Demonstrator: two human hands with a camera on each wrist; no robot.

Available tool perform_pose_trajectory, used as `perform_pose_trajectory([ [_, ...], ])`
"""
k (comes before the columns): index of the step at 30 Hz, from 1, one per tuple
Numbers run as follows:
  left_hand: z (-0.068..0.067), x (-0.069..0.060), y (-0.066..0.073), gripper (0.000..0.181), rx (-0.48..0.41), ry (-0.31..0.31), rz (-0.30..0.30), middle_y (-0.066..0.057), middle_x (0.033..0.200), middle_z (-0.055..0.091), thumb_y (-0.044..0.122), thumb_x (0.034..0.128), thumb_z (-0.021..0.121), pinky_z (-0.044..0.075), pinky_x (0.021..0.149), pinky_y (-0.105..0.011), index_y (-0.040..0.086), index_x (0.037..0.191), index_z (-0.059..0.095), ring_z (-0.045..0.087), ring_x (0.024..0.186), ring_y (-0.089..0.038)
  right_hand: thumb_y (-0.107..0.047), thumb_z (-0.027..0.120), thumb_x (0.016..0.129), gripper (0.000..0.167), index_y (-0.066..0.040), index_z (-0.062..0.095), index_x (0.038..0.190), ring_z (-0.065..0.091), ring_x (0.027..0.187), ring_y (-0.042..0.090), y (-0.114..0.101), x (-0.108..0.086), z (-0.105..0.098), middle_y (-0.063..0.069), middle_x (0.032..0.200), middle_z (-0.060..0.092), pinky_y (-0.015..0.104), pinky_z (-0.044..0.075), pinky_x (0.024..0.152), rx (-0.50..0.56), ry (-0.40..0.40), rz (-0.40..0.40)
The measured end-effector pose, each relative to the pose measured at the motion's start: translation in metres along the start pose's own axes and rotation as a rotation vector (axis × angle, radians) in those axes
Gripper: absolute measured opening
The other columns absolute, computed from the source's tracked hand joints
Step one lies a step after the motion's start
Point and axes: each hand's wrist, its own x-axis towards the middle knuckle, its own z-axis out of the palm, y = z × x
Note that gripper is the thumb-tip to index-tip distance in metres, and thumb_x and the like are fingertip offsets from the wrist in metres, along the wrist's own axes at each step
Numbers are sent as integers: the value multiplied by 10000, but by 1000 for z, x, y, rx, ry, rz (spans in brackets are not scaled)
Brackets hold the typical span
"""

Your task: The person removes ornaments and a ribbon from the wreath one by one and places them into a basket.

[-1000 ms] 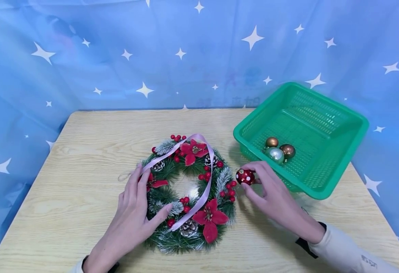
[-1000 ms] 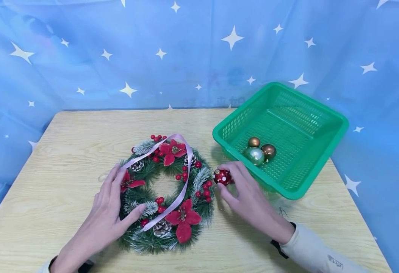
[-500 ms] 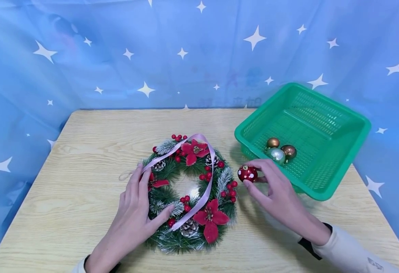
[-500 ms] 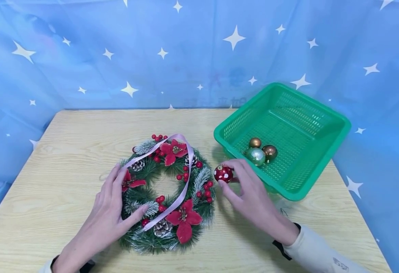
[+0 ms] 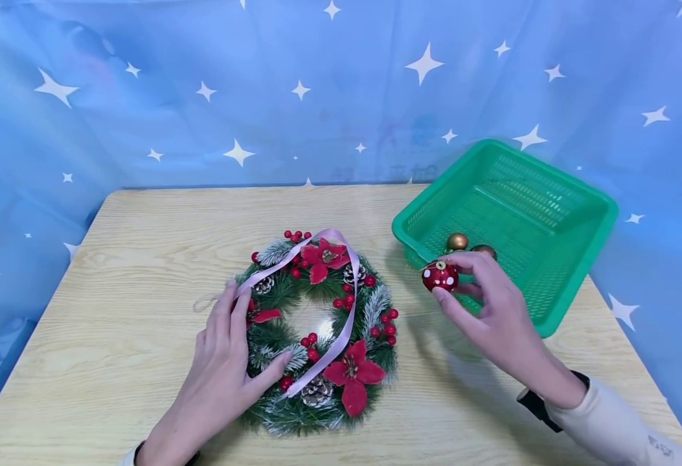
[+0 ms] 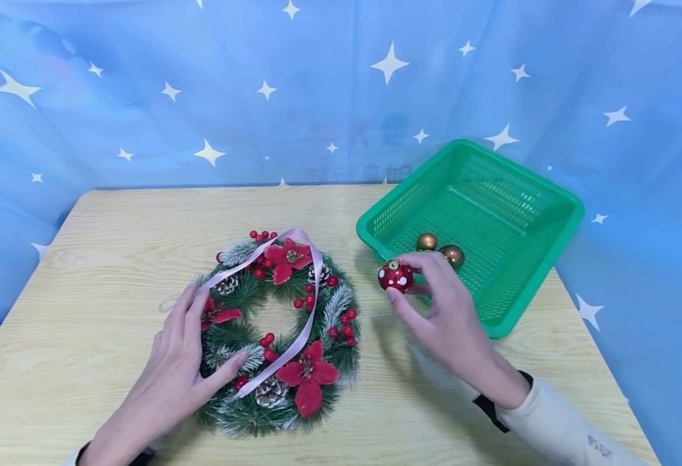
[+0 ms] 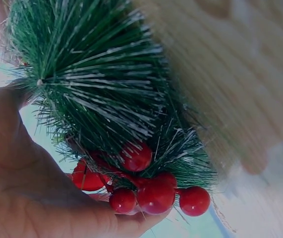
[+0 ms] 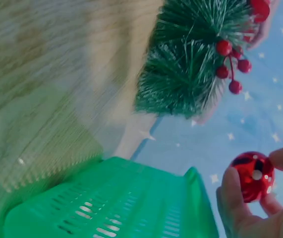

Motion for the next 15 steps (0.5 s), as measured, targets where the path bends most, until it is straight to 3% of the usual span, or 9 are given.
perform_pose_trajectory([
  [9, -1, 0, 0, 1127, 20, 11, 20, -207, 1792, 81, 569, 947, 796, 289, 1102, -797, 27, 1729, 193, 194, 1589, -488, 43, 762, 988, 455, -26, 635, 1419, 647, 1135, 87, 18, 6, -22, 40, 1328, 645, 125, 519, 931, 11, 44, 191],
  [15, 0, 0, -1, 1131, 21, 12, 23, -209, 1791, 85, 569, 943, 802, 292, 1096, -795, 30, 1729, 195, 199, 1587, -495, -44, 724, 1045, 418, -21, 609, 1446, 617, 1163, 32, 37, 6, -38, 79, 1371, 616, 86, 492, 918, -38, 7, 277],
])
